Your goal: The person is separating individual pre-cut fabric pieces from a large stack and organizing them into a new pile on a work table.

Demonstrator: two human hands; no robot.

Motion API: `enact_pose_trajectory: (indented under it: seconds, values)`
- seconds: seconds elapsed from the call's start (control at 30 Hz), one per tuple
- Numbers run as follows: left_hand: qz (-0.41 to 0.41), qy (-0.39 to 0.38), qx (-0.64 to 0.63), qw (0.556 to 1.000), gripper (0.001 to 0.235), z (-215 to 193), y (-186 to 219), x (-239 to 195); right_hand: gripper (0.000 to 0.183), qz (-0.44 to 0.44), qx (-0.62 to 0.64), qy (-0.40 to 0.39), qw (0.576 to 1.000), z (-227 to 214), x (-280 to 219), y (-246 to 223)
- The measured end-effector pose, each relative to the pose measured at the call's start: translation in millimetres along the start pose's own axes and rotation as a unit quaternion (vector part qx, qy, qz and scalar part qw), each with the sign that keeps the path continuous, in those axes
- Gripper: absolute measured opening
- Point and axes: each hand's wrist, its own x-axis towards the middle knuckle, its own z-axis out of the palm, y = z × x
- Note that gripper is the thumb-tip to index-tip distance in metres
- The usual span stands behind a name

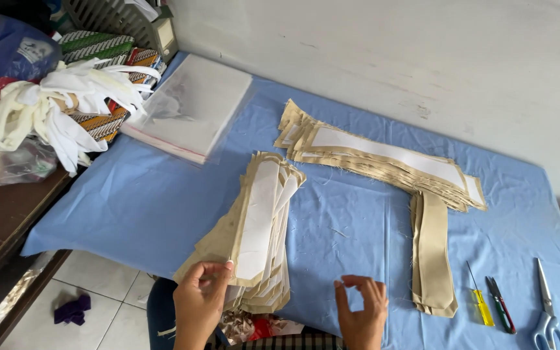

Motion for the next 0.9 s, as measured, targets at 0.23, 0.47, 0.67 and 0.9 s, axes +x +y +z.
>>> enact_pose_trajectory:
  seconds: [0.23, 0.47, 0.67, 0.9]
  values:
    - [-0.164, -0.155, -0.203, 0.953, 0.024, 11, 29, -31, 0.067, 0.046, 0.341, -0.14, 0.928, -4, -19, -35]
    - [-0.091, -0.263, -0.249, 0.928, 0.013, 32, 4, -75, 0.045, -0.267, 0.189, -0.016, 0.945, -25, 11, -48]
    - [0.302, -0.405, -0.053, 0.861, 0.043, 26, -42, -44, 0.021, -0.311, 0.326, -0.032, 0.892, -60, 22, -68]
    - [0.527, 0.065, 0.011, 0.848, 0.018, 43, 51, -110, 0.022, -0.305, 0.493, -0.091, 0.81, -92, 22, -83]
